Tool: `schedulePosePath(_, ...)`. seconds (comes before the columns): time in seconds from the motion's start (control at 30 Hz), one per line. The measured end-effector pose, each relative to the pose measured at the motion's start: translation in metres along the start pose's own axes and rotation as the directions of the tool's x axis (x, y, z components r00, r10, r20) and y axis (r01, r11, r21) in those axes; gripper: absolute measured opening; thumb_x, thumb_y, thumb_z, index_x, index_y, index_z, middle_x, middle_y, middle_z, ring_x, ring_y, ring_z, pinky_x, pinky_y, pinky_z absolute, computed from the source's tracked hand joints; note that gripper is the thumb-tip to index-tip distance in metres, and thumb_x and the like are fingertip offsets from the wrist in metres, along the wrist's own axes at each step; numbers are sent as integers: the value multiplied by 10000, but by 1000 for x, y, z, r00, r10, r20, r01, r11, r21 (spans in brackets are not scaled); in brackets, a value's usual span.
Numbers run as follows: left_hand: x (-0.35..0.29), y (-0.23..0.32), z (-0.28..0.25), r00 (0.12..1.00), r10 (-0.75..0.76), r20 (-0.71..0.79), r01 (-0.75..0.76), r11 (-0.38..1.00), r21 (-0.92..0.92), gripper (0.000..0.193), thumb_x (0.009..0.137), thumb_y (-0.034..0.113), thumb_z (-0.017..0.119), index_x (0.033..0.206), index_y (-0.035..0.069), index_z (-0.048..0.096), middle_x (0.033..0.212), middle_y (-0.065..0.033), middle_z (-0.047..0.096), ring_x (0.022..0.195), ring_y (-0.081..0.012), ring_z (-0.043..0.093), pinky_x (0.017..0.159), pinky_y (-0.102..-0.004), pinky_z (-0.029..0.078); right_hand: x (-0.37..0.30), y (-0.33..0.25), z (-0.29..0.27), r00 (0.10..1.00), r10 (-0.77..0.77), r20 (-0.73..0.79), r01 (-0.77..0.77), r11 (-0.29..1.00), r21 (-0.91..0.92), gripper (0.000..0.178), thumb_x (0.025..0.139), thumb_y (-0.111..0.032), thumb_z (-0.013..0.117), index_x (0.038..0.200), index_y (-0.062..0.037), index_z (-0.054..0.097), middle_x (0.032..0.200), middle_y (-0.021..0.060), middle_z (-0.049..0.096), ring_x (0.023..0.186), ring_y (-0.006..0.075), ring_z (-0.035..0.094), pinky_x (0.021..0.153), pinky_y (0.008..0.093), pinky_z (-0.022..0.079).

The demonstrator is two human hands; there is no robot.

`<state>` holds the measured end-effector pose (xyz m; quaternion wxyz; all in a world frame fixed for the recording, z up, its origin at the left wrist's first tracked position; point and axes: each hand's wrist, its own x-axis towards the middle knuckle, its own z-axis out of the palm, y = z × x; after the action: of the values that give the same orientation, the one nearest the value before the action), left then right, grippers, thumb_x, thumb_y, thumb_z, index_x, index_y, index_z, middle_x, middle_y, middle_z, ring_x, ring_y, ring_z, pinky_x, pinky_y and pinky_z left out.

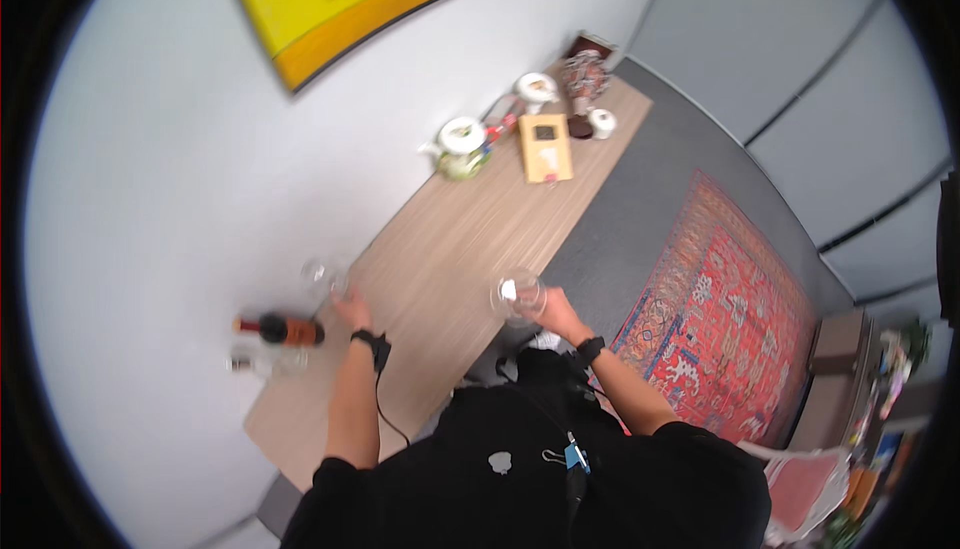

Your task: Sort and move various office and decorative objects between different surfaces and containers.

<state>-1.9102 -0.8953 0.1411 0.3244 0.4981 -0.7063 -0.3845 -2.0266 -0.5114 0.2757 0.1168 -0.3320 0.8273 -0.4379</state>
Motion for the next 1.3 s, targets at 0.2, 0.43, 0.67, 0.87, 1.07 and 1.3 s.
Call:
schedulePosePath(0.2,8,-2,15,997,55,48,-45,979,-197,110,815,102,505,739,23,501,585,-7,473,537,-135,426,482,-312,357,-28,31,-58,991,-28,-127,20,998,-65,223,748,-163,643,951,-71,652,847,153,639,761,296,627,677,343,505)
schedulePosePath(0.43,-106,84,61,885,164,435,-24,951,-309,315,860,120,498,1120,-57,494,845,-156,623,755,-203,616,675,-334,495,-34,48,-130,968,57,-244,-46,998,47,256,741,-191,648,963,-64,648,888,146,643,772,299,627,695,346,503)
schedulePosePath(0.67,-252,188,171,297,390,871,-82,920,-384,143,841,54,514,958,-28,528,768,-104,602,662,-186,614,600,-295,493,-84,104,-206,881,159,-446,-135,987,85,233,744,-184,610,936,-60,653,852,145,644,733,296,620,682,351,497)
schedulePosePath(0.87,-312,263,256,-76,389,918,-237,887,-395,78,816,41,563,874,-10,566,760,-73,603,629,-156,599,571,-269,509,-183,134,-261,753,295,-588,-322,945,61,269,688,-141,587,939,-68,651,838,135,634,747,285,605,680,358,481)
schedulePosePath(1.07,-415,373,297,-326,423,845,-174,852,-493,105,771,65,642,828,-22,627,727,-51,626,691,-130,597,621,-277,484,-271,138,-296,509,526,-682,-506,823,257,270,670,-140,591,929,-91,651,812,141,632,762,321,606,701,379,483)
schedulePosePath(1.3,-549,440,396,-528,488,695,-135,759,-636,97,755,84,659,785,-8,649,739,-44,642,688,-111,589,650,-262,466,-337,201,-360,139,572,-808,-728,612,308,297,692,-236,649,968,-126,658,771,161,622,681,310,616,627,367,483)
